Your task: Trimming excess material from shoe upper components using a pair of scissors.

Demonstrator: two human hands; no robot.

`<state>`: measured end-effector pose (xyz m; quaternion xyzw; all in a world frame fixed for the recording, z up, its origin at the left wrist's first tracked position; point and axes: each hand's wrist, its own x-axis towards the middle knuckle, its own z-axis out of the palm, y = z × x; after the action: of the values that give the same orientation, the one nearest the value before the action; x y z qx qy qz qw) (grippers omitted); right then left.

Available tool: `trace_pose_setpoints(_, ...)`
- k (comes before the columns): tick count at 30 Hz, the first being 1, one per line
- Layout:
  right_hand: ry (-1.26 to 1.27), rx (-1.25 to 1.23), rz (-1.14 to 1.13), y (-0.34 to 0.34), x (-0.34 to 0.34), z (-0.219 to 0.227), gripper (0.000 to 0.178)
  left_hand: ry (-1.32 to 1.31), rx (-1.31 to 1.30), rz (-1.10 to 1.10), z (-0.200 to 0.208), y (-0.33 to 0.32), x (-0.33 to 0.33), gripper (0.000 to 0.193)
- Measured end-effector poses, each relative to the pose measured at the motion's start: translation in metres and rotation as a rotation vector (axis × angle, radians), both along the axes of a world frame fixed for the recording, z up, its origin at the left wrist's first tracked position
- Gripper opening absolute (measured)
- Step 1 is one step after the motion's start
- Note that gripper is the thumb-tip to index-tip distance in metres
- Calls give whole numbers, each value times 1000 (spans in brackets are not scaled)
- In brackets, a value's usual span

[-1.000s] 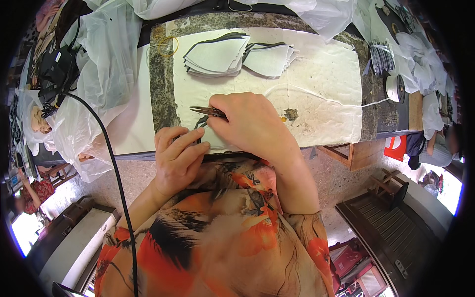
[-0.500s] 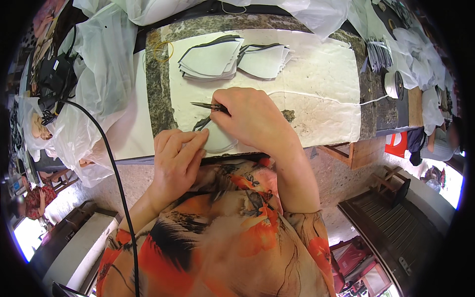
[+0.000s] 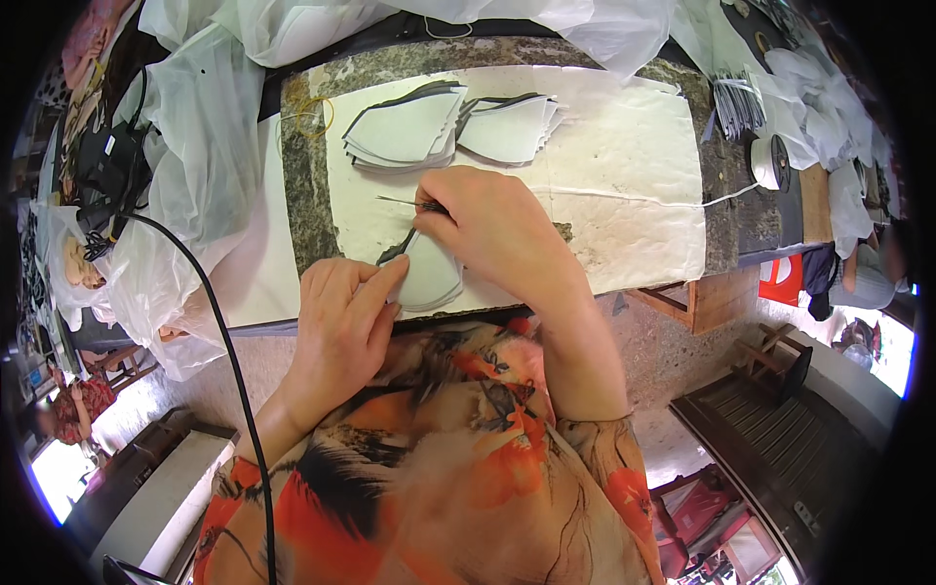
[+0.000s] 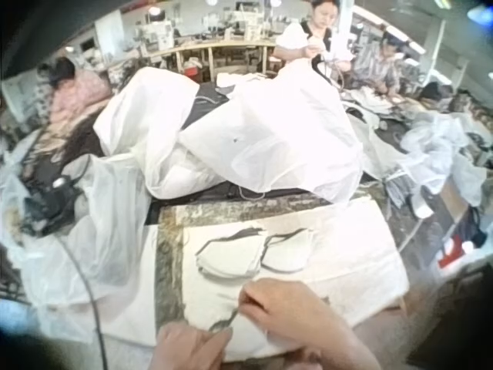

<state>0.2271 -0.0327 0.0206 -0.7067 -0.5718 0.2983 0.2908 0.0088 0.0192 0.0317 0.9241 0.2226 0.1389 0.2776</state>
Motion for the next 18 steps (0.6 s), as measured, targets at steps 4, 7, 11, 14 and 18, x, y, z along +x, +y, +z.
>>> trace_pose_setpoints(4, -8, -16, -5, 0, 1, -2, 19, 49, 7, -34, 5, 3, 4, 49)
trace_pose_setpoints(7, -3, -27, -12, 0, 4, -1, 21, 87, 15, -57, 8, 6, 7, 51)
trace_pose_setpoints(11, -6, -1, -46, 0, 6, -6, 22, 116, 17, -75, 13, 9, 12, 53)
trace_pose_setpoints(14, -19, 7, -48, 1, 7, -9, 22, 141, 19, -94, 13, 10, 14, 54)
trace_pose_setpoints(18, 0, -22, -69, 1, 7, -10, 23, 163, 7, -105, 14, 12, 16, 55)
